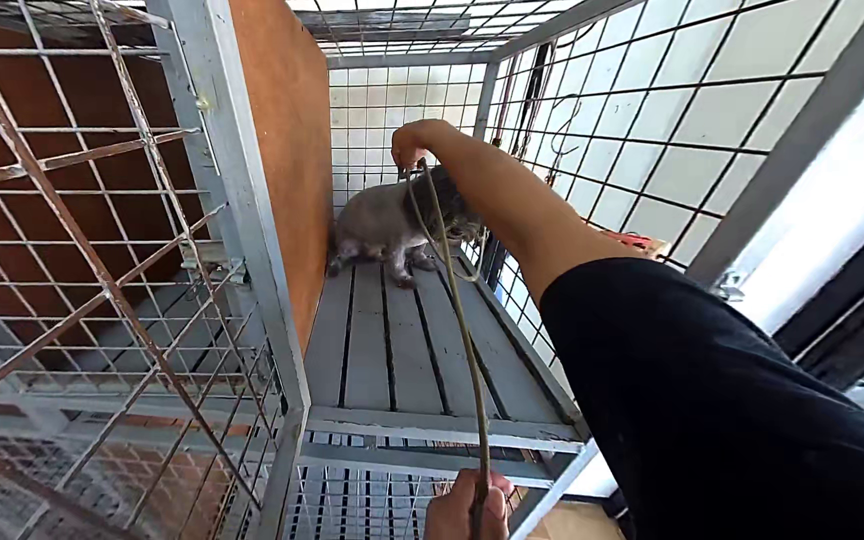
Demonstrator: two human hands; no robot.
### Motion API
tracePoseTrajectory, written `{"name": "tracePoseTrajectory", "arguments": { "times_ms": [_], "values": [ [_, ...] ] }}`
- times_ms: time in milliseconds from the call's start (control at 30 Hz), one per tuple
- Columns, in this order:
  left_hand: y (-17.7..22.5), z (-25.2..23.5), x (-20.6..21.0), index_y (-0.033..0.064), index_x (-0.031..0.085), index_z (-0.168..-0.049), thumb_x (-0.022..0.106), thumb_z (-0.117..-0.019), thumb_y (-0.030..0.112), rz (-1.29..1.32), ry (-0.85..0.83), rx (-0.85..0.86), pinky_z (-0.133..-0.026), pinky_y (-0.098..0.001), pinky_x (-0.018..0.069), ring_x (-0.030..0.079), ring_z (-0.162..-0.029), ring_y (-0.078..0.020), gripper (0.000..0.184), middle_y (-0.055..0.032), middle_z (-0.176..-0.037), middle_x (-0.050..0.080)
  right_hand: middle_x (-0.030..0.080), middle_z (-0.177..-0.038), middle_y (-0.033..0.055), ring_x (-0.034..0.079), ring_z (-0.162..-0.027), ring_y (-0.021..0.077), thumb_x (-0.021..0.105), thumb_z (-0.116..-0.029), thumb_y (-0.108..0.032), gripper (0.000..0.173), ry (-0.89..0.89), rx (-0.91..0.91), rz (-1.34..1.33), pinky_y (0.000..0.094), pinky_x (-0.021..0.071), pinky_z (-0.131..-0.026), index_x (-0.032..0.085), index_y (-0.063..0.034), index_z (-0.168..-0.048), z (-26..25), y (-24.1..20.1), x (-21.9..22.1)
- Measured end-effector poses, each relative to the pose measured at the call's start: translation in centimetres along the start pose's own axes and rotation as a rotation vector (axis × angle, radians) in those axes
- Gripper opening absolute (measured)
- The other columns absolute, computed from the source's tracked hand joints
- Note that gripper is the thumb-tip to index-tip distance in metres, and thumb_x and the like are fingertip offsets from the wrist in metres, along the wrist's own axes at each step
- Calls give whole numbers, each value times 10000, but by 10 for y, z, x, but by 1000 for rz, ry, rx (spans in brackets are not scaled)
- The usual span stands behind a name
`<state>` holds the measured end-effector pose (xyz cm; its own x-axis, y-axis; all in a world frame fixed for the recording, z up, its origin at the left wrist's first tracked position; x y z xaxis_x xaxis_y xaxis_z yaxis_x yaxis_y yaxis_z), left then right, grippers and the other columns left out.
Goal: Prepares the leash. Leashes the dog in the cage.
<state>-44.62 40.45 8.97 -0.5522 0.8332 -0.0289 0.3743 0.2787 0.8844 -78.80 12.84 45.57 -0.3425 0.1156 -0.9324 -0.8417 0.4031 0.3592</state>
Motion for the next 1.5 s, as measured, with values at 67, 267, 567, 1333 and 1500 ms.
{"name": "tracePoseTrajectory", "arguments": {
  "times_ms": [67, 267, 567, 1333, 1500],
  "values": [
    [-4, 4, -2, -61, 632, -1188, 436, -1082, 155, -10, 35, -20, -520, -241, 461, 502, -549, -56, 310, -23, -695, 569, 600, -1260, 341, 590, -1189, 511, 736, -867, -23, 296, 129, 111, -24, 704, 488, -906, 665, 122, -1115, 13, -15, 4],
    [1, 20, -14, -59, 641, -1192, 427, -1076, 158, -91, 125, -50, -516, -257, 473, 519, -541, -67, 325, -28, -685, 579, 602, -1244, 365, 592, -1183, 525, 761, -874, -71, 348, 204, 120, -177, 705, 477, -931, 645, 160, -1108, 17, -22, -5],
    [12, 32, -22, -41, 642, -1233, 445, -1069, 146, -171, 165, -80, -508, -288, 481, 528, -532, -99, 317, -37, -678, 586, 585, -1270, 372, 557, -1231, 538, 687, -902, -56, 299, 272, 137, -248, 731, 456, -942, 645, 153, -1112, 18, -24, -8],
    [25, 54, -14, -17, 639, -1250, 437, -1069, 129, -238, 108, -114, -542, -313, 530, 591, -568, -126, 308, -46, -720, 637, 656, -1181, 306, 602, -1171, 510, 603, -961, -133, 220, 491, 10, -412, 725, 477, -920, 726, 20, -1059, 46, -35, -23],
    [30, 65, -11, -12, 651, -1236, 444, -1067, 127, -230, 79, -116, -548, -310, 530, 587, -566, -123, 301, -40, -714, 632, 685, -1179, 248, 627, -1169, 442, 541, -1031, -202, 282, 605, -89, -524, 636, 470, -1004, 720, -34, -1169, 75, -47, -36]
  ]
}}
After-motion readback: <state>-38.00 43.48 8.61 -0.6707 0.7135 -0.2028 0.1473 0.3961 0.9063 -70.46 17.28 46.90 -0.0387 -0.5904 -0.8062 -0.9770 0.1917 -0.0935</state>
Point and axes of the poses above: each hand's wrist, its own z-axis away from the middle knuckle, its own x-axis out of the palm, y = z × x, the point moved 1 cm from there along -z, towards the middle knuckle
